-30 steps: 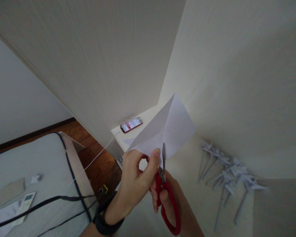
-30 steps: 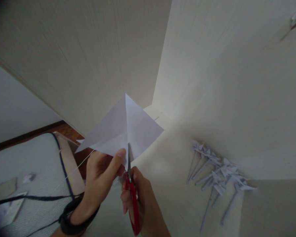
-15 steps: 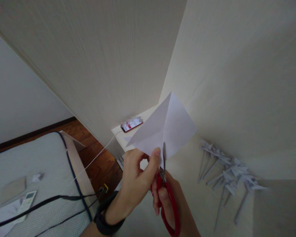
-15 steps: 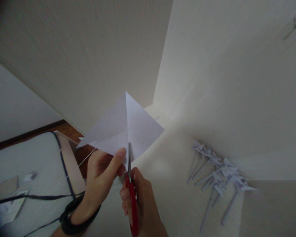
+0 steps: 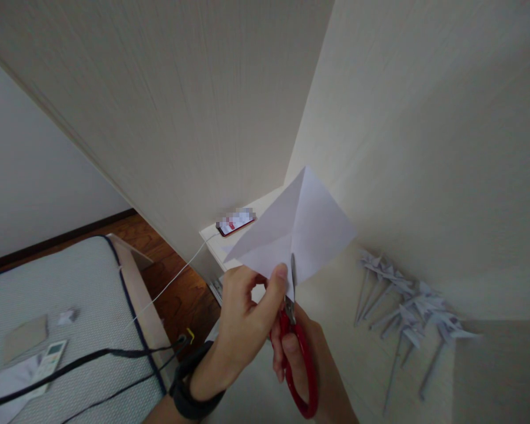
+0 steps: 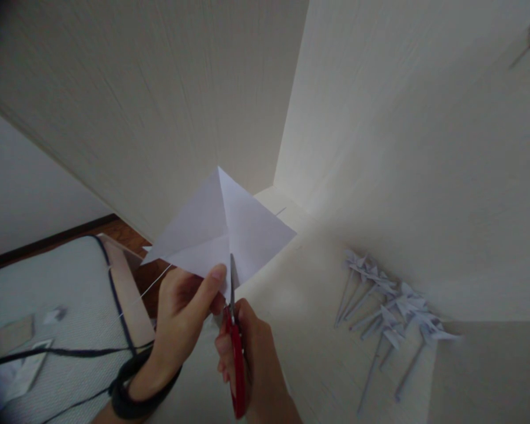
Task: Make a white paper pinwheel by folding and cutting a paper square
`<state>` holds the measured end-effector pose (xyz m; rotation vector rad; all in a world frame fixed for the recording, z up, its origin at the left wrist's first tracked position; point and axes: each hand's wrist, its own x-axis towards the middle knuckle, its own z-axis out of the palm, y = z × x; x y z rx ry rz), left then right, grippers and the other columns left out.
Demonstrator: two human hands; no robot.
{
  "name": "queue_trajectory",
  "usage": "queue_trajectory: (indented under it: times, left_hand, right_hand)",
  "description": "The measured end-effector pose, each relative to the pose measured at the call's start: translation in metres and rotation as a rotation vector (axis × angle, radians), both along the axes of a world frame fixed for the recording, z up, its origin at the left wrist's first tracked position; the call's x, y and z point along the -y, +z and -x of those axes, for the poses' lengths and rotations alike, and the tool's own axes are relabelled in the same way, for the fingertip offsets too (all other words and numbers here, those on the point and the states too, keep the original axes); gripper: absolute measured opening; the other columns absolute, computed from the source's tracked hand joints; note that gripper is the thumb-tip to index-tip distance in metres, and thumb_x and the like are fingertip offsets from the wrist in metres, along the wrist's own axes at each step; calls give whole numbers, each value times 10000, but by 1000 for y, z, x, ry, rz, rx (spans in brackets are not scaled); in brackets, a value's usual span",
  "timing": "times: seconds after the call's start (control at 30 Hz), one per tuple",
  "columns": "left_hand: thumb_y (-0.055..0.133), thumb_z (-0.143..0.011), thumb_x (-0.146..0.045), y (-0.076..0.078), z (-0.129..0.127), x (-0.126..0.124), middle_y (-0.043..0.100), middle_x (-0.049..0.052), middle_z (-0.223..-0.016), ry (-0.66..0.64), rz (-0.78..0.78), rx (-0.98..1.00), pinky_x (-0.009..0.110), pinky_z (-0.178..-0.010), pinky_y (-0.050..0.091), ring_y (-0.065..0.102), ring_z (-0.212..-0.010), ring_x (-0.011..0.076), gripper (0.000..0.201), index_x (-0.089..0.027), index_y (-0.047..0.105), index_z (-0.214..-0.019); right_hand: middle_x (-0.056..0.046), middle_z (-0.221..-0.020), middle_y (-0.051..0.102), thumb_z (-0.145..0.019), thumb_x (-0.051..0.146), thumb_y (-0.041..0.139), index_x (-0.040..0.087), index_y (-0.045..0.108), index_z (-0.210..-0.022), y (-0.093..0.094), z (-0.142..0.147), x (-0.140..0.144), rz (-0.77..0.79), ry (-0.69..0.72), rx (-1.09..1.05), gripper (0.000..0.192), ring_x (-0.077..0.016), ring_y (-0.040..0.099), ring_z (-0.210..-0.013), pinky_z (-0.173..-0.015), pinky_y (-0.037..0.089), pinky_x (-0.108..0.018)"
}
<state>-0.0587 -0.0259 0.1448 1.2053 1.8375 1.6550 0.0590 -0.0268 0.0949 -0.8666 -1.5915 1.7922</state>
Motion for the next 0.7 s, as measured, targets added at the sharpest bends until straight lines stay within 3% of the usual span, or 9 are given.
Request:
queue_trajectory:
  times: [0.3, 0.4, 0.57, 0.7]
  left_hand:
    - [576, -778, -309, 0, -1, 4, 491, -46, -348, -38, 25, 82, 210, -315, 352, 473, -296, 110, 313, -221, 493, -489]
    - [571, -792, -301, -1, -1, 4, 488, -51, -348, -91, 20, 93, 201, -310, 364, 487, -279, 107, 318, -217, 494, -495]
    - [537, -870, -349, -6, -1, 3, 497, -51, -339, -228, 32, 136, 176, -285, 356, 510, -259, 107, 382, -210, 490, -517]
    - [519, -896, -385, -7, -1, 3, 496, -40, -317, -252, 37, 124, 173, -289, 359, 490, -252, 106, 422, -208, 484, -515]
  right_hand:
    - [48, -597, 446, -730, 851, 480, 215, 509, -810, -16, 0, 4, -61, -106, -15, 641, -102, 382, -480, -427, 343, -219]
    - [21, -635, 488, -738, 856, 455, 222, 533, -828, -12, 2, 3, -128, -154, -4, 645, -137, 447, -533, -482, 406, -250]
    - [-33, -804, 566, -820, 796, 406, 254, 542, -1013, -5, 5, 2, -192, -173, -33, 591, -194, 534, -637, -543, 475, -304]
    - [10, -692, 474, -829, 804, 368, 235, 519, -845, -8, 7, 2, -197, -189, -75, 589, -167, 473, -590, -547, 472, -292]
